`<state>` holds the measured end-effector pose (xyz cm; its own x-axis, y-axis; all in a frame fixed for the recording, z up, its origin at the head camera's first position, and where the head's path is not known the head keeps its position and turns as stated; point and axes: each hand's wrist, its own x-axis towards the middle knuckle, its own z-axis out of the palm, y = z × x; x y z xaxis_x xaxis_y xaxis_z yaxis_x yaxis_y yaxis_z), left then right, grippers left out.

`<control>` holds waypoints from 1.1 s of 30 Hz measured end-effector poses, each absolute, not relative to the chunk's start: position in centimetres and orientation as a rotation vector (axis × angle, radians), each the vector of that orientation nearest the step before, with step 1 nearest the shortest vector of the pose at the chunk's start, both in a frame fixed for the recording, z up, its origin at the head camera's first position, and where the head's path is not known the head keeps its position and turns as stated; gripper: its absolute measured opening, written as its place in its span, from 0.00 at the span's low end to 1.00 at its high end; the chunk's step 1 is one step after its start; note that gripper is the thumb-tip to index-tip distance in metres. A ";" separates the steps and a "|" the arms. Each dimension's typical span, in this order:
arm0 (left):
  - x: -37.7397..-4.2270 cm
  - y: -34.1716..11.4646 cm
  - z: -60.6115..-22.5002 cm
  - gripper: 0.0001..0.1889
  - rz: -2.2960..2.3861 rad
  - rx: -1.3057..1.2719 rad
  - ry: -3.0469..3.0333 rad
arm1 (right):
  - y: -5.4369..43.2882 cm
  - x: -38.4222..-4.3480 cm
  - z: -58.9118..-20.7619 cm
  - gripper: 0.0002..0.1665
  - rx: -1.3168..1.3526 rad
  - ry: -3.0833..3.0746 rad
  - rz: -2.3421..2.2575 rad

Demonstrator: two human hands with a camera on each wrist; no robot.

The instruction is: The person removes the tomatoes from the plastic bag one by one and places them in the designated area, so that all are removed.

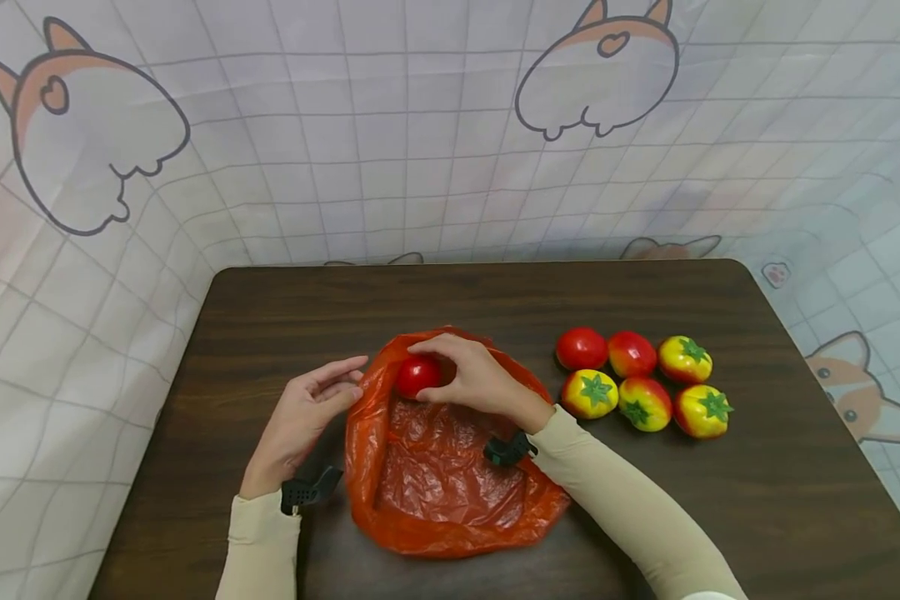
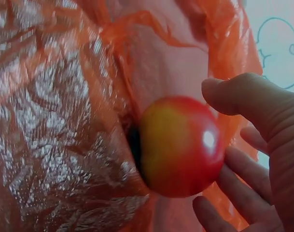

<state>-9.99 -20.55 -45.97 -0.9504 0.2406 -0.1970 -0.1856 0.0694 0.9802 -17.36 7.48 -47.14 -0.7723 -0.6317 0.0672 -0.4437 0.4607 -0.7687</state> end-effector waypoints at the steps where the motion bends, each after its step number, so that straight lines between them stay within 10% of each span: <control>1: -10.0 -20.4 -45.9 0.29 1.950 0.057 2.047 | 7.5 -17.4 -47.2 0.38 -0.924 2.486 -1.195; 33: -9.5 -20.7 -45.3 0.31 1.936 0.056 2.121 | 13.4 -14.1 -43.6 0.33 -0.881 2.558 -1.331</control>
<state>-9.54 -20.71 -45.34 -0.9633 0.2075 -0.1705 -0.1510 0.1068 0.9827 -14.10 13.36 -43.65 -0.8220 -0.5493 0.1504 -0.4384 0.4417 -0.7827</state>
